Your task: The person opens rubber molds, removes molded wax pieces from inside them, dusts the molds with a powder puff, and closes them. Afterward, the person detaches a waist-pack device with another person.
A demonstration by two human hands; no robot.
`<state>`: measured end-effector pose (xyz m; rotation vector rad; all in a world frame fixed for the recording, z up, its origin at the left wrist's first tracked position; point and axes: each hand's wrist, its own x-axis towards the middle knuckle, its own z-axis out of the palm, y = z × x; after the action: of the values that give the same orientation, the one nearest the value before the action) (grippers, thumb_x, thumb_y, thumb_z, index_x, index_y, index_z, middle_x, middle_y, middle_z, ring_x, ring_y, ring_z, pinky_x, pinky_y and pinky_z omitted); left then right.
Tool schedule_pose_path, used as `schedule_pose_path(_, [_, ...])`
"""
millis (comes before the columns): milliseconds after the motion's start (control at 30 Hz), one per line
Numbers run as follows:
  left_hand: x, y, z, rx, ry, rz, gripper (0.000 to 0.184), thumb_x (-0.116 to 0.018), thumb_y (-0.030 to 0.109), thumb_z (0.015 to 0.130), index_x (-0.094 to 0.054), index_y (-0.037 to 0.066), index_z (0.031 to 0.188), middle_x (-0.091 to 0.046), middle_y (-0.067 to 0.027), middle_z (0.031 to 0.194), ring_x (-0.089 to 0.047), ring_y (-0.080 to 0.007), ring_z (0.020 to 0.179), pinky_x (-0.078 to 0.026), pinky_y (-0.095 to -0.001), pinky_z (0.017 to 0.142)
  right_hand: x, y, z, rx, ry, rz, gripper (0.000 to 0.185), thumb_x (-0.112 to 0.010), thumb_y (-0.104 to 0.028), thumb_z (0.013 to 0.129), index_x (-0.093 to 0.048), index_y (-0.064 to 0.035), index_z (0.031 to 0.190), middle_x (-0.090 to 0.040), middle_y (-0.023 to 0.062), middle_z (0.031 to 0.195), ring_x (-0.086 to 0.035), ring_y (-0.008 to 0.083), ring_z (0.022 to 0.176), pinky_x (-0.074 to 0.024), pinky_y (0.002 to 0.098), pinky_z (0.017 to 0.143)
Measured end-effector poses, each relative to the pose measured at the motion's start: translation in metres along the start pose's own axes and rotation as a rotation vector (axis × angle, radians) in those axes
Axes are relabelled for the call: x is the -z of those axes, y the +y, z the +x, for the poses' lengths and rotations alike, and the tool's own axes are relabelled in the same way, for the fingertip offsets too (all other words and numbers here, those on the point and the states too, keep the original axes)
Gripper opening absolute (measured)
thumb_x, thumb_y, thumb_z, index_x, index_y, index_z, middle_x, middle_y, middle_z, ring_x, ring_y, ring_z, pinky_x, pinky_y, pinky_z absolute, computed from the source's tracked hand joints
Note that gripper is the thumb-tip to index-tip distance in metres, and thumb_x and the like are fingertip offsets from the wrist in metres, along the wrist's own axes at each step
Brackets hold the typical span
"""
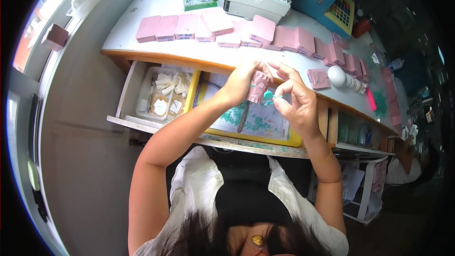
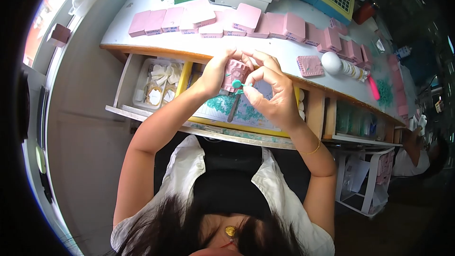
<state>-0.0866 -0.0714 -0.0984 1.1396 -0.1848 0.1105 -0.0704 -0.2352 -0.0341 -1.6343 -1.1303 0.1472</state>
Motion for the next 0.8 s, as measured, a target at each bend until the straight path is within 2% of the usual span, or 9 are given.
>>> schedule_pose_path(67, [-0.007, 0.017, -0.005, 0.132, -0.035, -0.118, 0.048, -0.030, 0.036, 0.093, -0.058, -0.002, 0.089, -0.060, -0.0096, 0.073, -0.057, -0.0166, 0.062, -0.048, -0.0280, 0.061, 0.002, -0.006, 0.001, 0.053, 0.097, -0.075, 0.009, -0.065, -0.002, 0.074, -0.058, -0.0025, 0.079, -0.060, 0.0101, 0.100, -0.056, 0.0197, 0.099, -0.0432, 0.0323, 0.085])
schedule_pose_path(100, [-0.005, 0.016, -0.004, 0.239, -0.166, -0.233, 0.044, -0.035, 0.037, 0.093, -0.056, -0.001, 0.096, -0.059, -0.0101, 0.077, -0.059, -0.0190, 0.068, -0.049, -0.0290, 0.065, 0.003, -0.006, 0.001, 0.058, 0.099, -0.078, 0.009, -0.065, -0.002, 0.074, -0.058, -0.0025, 0.079, -0.060, 0.0101, 0.100, -0.056, 0.0197, 0.099, -0.0432, 0.0323, 0.085])
schedule_pose_path(200, [-0.019, 0.024, -0.010, 0.302, -0.160, -0.309, 0.031, -0.045, 0.033, 0.091, -0.053, 0.004, 0.099, -0.057, -0.0101, 0.085, -0.059, -0.0195, 0.073, -0.050, -0.0300, 0.070, 0.007, 0.000, -0.001, 0.469, 0.232, -0.561, 0.024, -0.066, 0.003, 0.071, -0.064, -0.0026, 0.094, -0.061, 0.0064, 0.087, -0.060, 0.0188, 0.070, -0.0484, 0.0301, 0.062])
schedule_pose_path(333, [-0.020, 0.019, -0.013, 0.314, -0.129, -0.245, 0.031, -0.048, 0.034, 0.090, -0.054, 0.005, 0.097, -0.057, -0.0093, 0.087, -0.059, -0.0193, 0.074, -0.050, -0.0294, 0.071, 0.008, 0.017, -0.001, 0.740, 0.214, -0.834, 0.024, -0.068, -0.005, 0.067, -0.067, -0.0038, 0.091, -0.062, 0.0049, 0.088, -0.061, 0.0194, 0.076, -0.0495, 0.0322, 0.066])
schedule_pose_path(633, [-0.017, 0.020, -0.011, 0.288, -0.067, -0.235, 0.037, -0.047, 0.037, 0.090, -0.056, 0.005, 0.106, -0.057, -0.0064, 0.093, -0.057, -0.0155, 0.082, -0.048, -0.0284, 0.075, 0.009, 0.028, -0.007, 0.674, 0.217, -0.860, 0.022, -0.069, -0.003, 0.068, -0.066, -0.0049, 0.090, -0.062, 0.0039, 0.087, -0.060, 0.0200, 0.076, -0.0485, 0.0326, 0.070])
schedule_pose_path(700, [-0.006, 0.018, -0.007, 0.074, -0.135, -0.157, 0.043, -0.041, 0.035, 0.093, -0.051, 0.004, 0.120, -0.056, -0.0075, 0.102, -0.052, -0.0145, 0.096, -0.042, -0.0299, 0.086, 0.012, 0.026, -0.010, 0.661, 0.222, -0.852, 0.022, -0.069, -0.002, 0.068, -0.065, -0.0051, 0.090, -0.063, 0.0042, 0.087, -0.060, 0.0201, 0.076, -0.0484, 0.0326, 0.070])
schedule_pose_path(733, [-0.009, 0.027, -0.009, -0.157, 0.036, 0.064, 0.037, -0.045, 0.023, 0.092, -0.050, 0.004, 0.123, -0.057, -0.0074, 0.103, -0.053, -0.0165, 0.096, -0.042, -0.0279, 0.087, 0.014, 0.025, -0.012, 0.650, 0.228, -0.845, 0.023, -0.070, -0.001, 0.068, -0.065, -0.0054, 0.090, -0.063, 0.0045, 0.087, -0.060, 0.0202, 0.075, -0.0483, 0.0326, 0.070])
schedule_pose_path(767, [-0.014, 0.038, -0.011, -0.470, 0.201, 0.629, 0.039, -0.054, 0.011, 0.086, -0.048, 0.003, 0.124, -0.057, -0.0116, 0.108, -0.053, -0.0179, 0.099, -0.041, -0.0276, 0.088, 0.017, 0.023, -0.015, 0.639, 0.244, -0.832, 0.023, -0.070, -0.001, 0.068, -0.064, -0.0053, 0.090, -0.064, 0.0051, 0.088, -0.060, 0.0196, 0.076, -0.0484, 0.0327, 0.071])
schedule_pose_path(800, [-0.014, 0.039, -0.014, -0.552, 0.251, 1.021, 0.053, -0.061, 0.002, 0.077, -0.045, 0.003, 0.127, -0.054, -0.0154, 0.117, -0.053, -0.0233, 0.105, -0.038, -0.0332, 0.094, 0.019, 0.023, -0.018, 0.626, 0.250, -0.788, 0.023, -0.068, 0.003, 0.068, -0.063, -0.0036, 0.089, -0.064, 0.0069, 0.087, -0.061, 0.0208, 0.076, -0.0486, 0.0338, 0.071])
